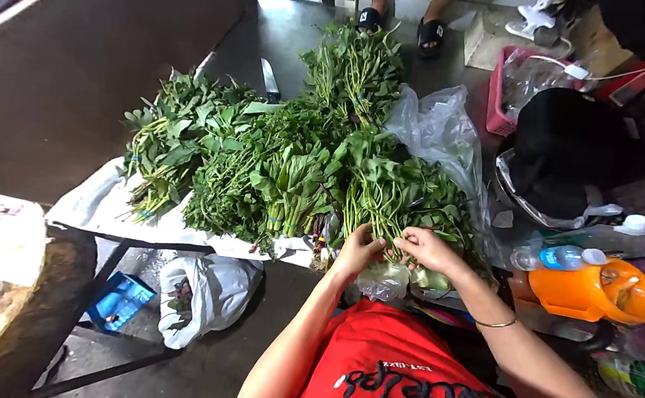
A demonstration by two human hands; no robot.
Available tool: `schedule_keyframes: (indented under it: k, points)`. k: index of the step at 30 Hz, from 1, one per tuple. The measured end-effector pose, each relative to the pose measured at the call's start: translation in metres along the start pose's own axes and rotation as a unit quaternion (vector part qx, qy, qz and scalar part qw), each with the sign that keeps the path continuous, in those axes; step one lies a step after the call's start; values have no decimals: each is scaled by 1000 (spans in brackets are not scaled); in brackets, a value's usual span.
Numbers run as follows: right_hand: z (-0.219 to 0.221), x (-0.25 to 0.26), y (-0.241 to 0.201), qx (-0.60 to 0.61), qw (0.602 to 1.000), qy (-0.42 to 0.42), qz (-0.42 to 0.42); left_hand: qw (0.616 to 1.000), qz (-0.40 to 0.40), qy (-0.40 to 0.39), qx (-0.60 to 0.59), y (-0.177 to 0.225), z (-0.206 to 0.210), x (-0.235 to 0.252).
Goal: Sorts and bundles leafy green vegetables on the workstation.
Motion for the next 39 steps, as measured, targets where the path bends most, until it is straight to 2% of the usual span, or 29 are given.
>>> schedule_keyframes:
  k: [3, 6, 8, 10, 12, 15, 18, 20, 23, 26, 28, 30, 31, 33, 35, 36, 39]
  points:
    - [-3, -3, -4, 13, 1000, 2, -2, 1000, -2, 1, 3, 0, -1, 0]
    - [-34, -11, -8, 70, 996, 59, 1, 1000, 4, 9, -10, -1, -1, 1]
    - [-44, -16, -11, 97, 994, 48, 8, 1000, 5, -1, -1, -1, -2, -1]
    - [-33, -17, -11, 119, 993, -6, 22, 1000, 1, -17, 8, 2, -1, -1]
    - [-10, -11, -5, 121, 992, -27, 17, 1000, 4, -22, 11, 2, 2, 0]
    - [7, -4, 1, 115, 993, 5, -16, 1000, 12, -1, 14, 2, 3, 0]
    - [-10, -7, 0, 130, 991, 37, -26, 1000, 12, 10, 14, 3, 4, -1]
    - [-19, -12, -2, 93, 995, 19, -27, 1000, 11, 16, 11, 4, 5, -1]
    - [-5, -16, -5, -12, 1000, 5, -28, 999, 30, 24, 27, 4, 10, 0]
    - [8, -11, -1, -93, 995, 27, -28, 992, 73, 27, 95, 2, 12, 3]
    - [5, -8, 1, -80, 996, 20, -21, 984, 86, 6, 156, 4, 14, 3]
    - [-4, -10, 0, -4, 1000, -1, -9, 953, 124, -1, 277, 13, 17, 1]
    - [-12, -14, -3, 37, 999, -8, -10, 922, 165, 8, 351, 17, 18, 2]
    - [-34, -24, -11, 123, 991, -13, -45, 837, 264, 50, 477, 18, 16, 9]
    - [-67, -42, -26, 211, 971, 13, -109, 764, 305, 71, 564, 15, 7, 21]
    - [-85, -53, -35, 248, 957, 34, -146, 748, 298, 69, 589, 11, 2, 29]
    - [-135, -82, -58, 313, 909, 89, -261, 752, 262, 51, 603, -6, -14, 50]
Point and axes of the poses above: each hand's wrist, its own x-axis towards the middle knuckle, its own z-axis out of the palm, y = z × x, the point moved 1 cm from there along x, towards the middle knuckle, and after that the axes turned 5 degrees about -x, right-handed, at the moved point
